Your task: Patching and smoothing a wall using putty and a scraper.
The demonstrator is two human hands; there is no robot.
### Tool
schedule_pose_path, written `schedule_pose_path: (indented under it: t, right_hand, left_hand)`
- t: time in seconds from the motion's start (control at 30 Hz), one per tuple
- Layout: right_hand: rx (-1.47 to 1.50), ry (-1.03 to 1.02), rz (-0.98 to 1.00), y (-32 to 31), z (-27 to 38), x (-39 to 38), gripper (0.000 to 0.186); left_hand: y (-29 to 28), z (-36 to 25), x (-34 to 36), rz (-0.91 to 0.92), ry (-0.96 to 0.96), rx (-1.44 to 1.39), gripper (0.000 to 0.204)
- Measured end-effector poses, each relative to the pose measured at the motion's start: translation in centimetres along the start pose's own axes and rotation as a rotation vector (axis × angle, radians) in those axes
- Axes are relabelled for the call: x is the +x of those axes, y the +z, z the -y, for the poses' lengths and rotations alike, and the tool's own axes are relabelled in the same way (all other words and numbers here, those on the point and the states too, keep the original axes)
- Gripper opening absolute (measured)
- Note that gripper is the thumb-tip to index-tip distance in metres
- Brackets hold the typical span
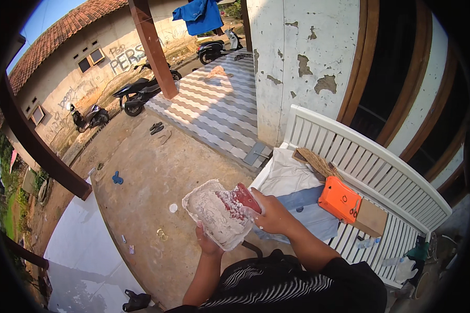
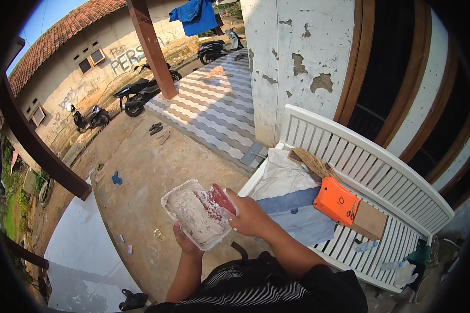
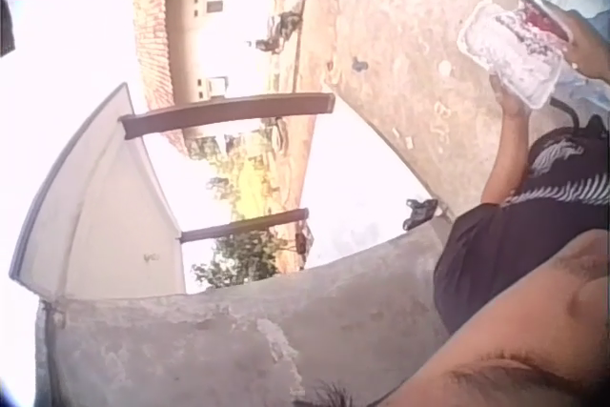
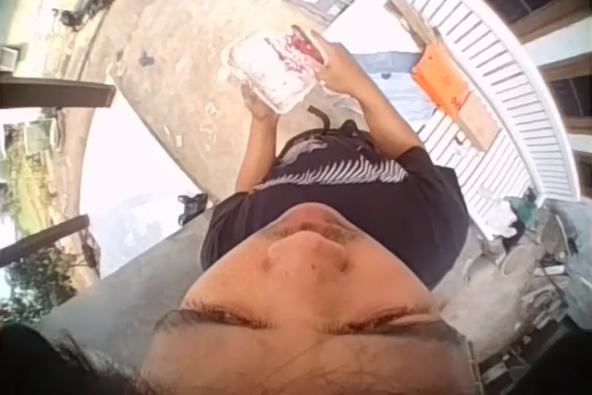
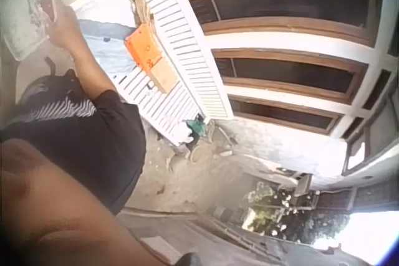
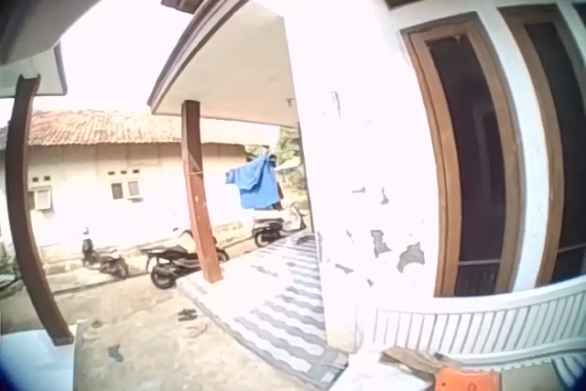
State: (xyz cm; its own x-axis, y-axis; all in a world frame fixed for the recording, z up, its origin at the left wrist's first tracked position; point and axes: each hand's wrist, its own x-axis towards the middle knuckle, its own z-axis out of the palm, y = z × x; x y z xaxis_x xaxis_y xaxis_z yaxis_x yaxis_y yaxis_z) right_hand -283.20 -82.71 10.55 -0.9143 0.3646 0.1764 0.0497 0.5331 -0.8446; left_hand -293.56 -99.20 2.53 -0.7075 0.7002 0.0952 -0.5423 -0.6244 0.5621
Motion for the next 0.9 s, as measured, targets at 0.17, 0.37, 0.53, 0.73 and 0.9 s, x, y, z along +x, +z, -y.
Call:
schedule_pose_path:
  t: [0.17,0.37,0.53,0.73,0.9]
  right_hand:
    - [0.038,0.061,-0.041,1.4,-1.3,4.5,0.052]
    - [-0.017,0.200,-0.146,-1.1,-5.0,8.4,0.055]
    - [-0.036,0.194,-0.260,-5.5,-8.6,11.2,0.047]
    - [-0.139,0.309,-0.384,-9.8,-11.2,14.6,0.039]
    - [-0.229,0.308,-0.592,-12.6,-13.9,16.4,0.036]
  left_hand:
    - [-1.5,-1.9,6.8,0.040,-0.147,0.080,0.072]
    - [-2.1,0.5,15.5,0.130,-0.355,0.024,0.071]
    - [-1.1,4.2,23.1,0.188,-0.435,0.050,0.071]
    - [0.7,8.7,30.5,0.294,-0.551,0.028,0.072]
    - [3.6,13.0,37.1,0.369,-0.680,0.044,0.072]
